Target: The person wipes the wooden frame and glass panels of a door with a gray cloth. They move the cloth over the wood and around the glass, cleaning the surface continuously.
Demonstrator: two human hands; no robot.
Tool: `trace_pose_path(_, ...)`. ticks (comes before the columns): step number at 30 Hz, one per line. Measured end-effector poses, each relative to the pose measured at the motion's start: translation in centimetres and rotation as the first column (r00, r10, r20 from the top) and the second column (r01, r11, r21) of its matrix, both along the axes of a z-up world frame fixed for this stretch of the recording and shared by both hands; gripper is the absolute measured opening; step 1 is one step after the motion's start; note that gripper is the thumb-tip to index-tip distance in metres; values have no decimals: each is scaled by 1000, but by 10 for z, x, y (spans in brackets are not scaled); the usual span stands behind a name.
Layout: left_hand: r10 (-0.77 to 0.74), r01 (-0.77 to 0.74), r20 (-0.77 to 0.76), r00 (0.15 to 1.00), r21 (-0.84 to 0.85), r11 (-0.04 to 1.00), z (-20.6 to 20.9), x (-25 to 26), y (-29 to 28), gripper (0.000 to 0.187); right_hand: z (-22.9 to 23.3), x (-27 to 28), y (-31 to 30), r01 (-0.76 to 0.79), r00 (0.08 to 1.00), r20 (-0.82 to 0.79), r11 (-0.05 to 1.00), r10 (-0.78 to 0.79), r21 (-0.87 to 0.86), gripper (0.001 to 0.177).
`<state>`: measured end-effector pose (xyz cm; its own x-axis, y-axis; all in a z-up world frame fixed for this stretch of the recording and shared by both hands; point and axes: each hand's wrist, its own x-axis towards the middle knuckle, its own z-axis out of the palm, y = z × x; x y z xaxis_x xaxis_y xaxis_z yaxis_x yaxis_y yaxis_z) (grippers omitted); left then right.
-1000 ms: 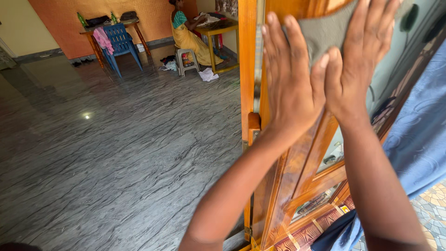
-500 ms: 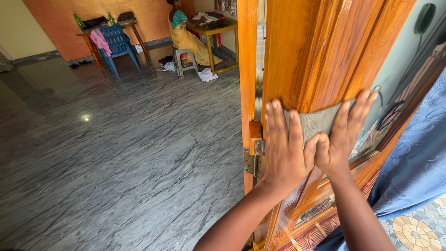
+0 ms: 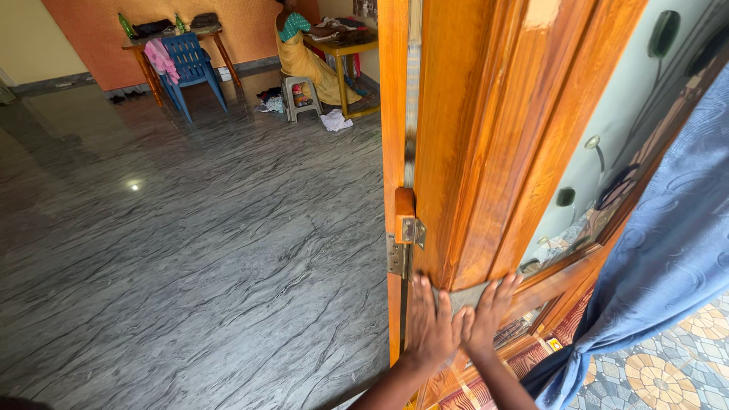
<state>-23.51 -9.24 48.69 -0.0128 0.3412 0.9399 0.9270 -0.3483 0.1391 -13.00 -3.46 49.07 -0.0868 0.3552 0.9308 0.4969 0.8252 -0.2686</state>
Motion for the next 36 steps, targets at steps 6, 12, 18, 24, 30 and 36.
trace_pose_path(6, -74, 69, -41, 996, -107, 992, -17, -11, -11, 70, -15, 9, -16, -2, 997, 72, 996, 8, -85, 69)
trace_pose_path(12, -100, 95, -36, 994, -128, 987, 103, -17, -17, 67, 101, 3, -7, -27, 998, 58, 998, 24, 58, 68)
trace_pose_path(18, -376, 387, 238, 896, -2, 922, 248, -22, -23, 75, 239, 5, -11, -1, 994, 105, 996, -8, 85, 68)
trace_pose_path(24, -405, 358, 185, 895, 243, 902, 350, -27, 12, 71, 343, 12, -2, -90, 994, 63, 992, 85, 86, 72)
trace_pose_path(30, -396, 310, 263, 880, 315, 897, 353, -6, 15, 72, 349, 2, 15, -67, 998, 17, 995, 66, 76, 63)
trace_pose_path(36, -247, 216, 163, 955, 187, 958, 305, -14, -2, 81, 290, 3, 16, -5, 998, 61, 983, -6, 181, 64)
